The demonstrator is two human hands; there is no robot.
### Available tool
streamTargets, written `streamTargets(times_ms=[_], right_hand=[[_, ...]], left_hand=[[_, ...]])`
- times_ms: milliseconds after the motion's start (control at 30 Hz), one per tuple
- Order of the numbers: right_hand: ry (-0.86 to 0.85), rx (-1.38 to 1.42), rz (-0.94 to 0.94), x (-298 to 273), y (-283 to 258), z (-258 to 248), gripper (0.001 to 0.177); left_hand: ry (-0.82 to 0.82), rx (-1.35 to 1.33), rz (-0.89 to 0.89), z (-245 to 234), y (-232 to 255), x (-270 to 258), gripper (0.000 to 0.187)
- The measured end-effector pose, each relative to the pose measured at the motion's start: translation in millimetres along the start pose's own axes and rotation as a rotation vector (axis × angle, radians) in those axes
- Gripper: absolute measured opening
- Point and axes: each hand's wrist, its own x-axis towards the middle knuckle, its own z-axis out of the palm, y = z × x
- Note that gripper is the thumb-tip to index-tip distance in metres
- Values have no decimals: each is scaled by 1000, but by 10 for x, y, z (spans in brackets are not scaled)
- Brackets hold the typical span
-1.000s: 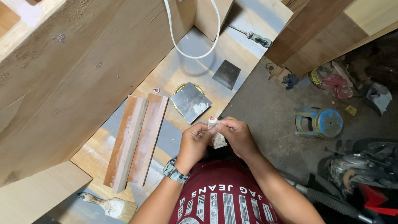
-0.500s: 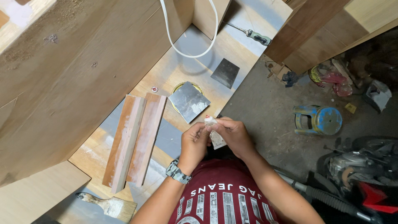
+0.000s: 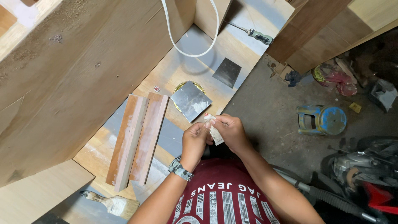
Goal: The person scoops white paste from a can with a screwdriver and spreads it onto a small square tile. They then squeeze more paste from a tube onto the tile and use another tile to spread the paste evenly across the surface.
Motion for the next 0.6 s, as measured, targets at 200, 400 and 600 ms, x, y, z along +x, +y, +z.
streamTargets(times_ms=[200, 400, 600], right_hand=[[32, -16, 1, -40, -165, 87, 17], [31, 11, 44, 33, 83, 76, 21], [25, -79, 40, -76, -221, 95, 24]], left_hand=[[83, -78, 31, 66, -19, 46, 20], [121, -190, 23, -10, -409, 234, 17], [135, -176, 35, 0, -253, 161, 15]])
